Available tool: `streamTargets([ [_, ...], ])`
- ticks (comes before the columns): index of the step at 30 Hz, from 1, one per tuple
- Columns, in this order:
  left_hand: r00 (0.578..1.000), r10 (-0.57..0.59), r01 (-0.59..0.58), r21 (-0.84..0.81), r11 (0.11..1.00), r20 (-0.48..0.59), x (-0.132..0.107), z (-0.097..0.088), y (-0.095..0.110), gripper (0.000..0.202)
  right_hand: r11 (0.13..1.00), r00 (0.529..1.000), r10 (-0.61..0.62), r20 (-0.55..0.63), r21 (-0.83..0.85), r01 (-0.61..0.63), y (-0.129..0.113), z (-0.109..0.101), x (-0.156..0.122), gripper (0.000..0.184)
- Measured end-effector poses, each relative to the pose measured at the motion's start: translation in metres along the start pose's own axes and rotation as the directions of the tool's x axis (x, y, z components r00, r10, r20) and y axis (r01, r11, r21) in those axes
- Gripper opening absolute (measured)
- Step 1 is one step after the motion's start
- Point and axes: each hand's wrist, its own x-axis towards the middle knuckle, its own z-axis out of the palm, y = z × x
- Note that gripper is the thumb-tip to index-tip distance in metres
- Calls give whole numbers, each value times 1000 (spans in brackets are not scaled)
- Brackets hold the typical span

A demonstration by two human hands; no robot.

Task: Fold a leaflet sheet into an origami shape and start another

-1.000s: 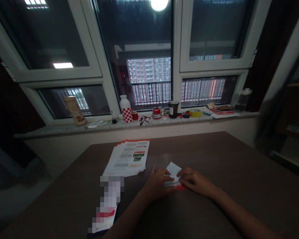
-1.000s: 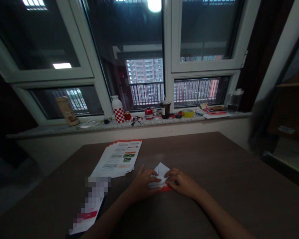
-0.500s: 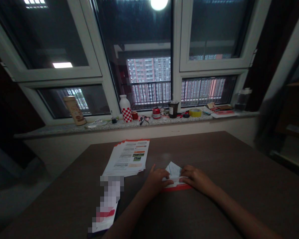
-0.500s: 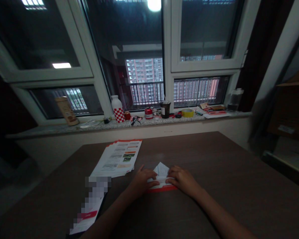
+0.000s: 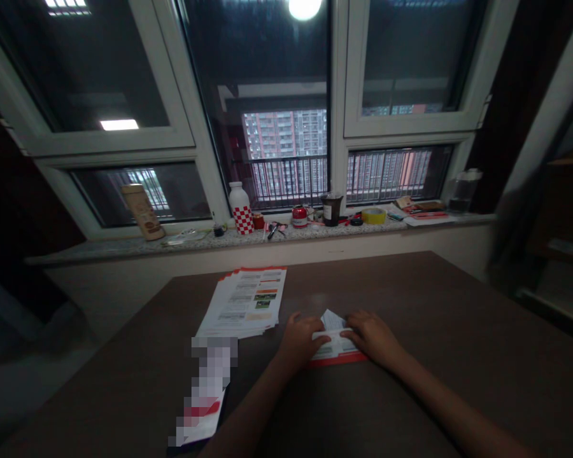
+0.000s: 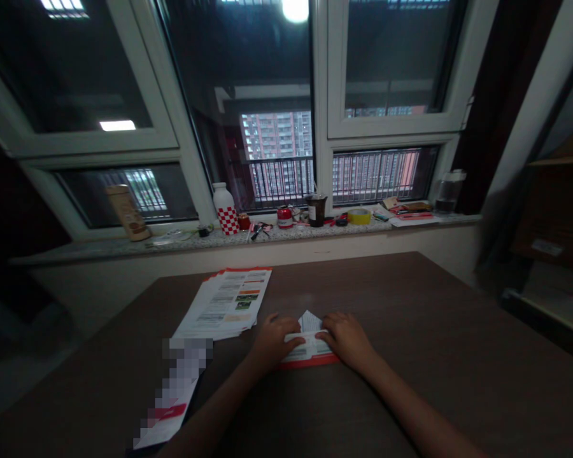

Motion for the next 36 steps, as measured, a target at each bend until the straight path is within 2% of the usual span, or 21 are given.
streamTargets([
  [6,1000,-10,10,-26,1000,-14,2,3,-3,15,995,998,1,-67,-99,-8,-3,3,0,25],
  [25,999,-30,30,-14,999,29,4,8,-1,13,983,994,21,-109,-176,-40,-4,15,2,19],
  [36,996,0,-4,43,999,93,1,4,1,25,976,989,21,-143,-214,-52,-2,22,0,19],
])
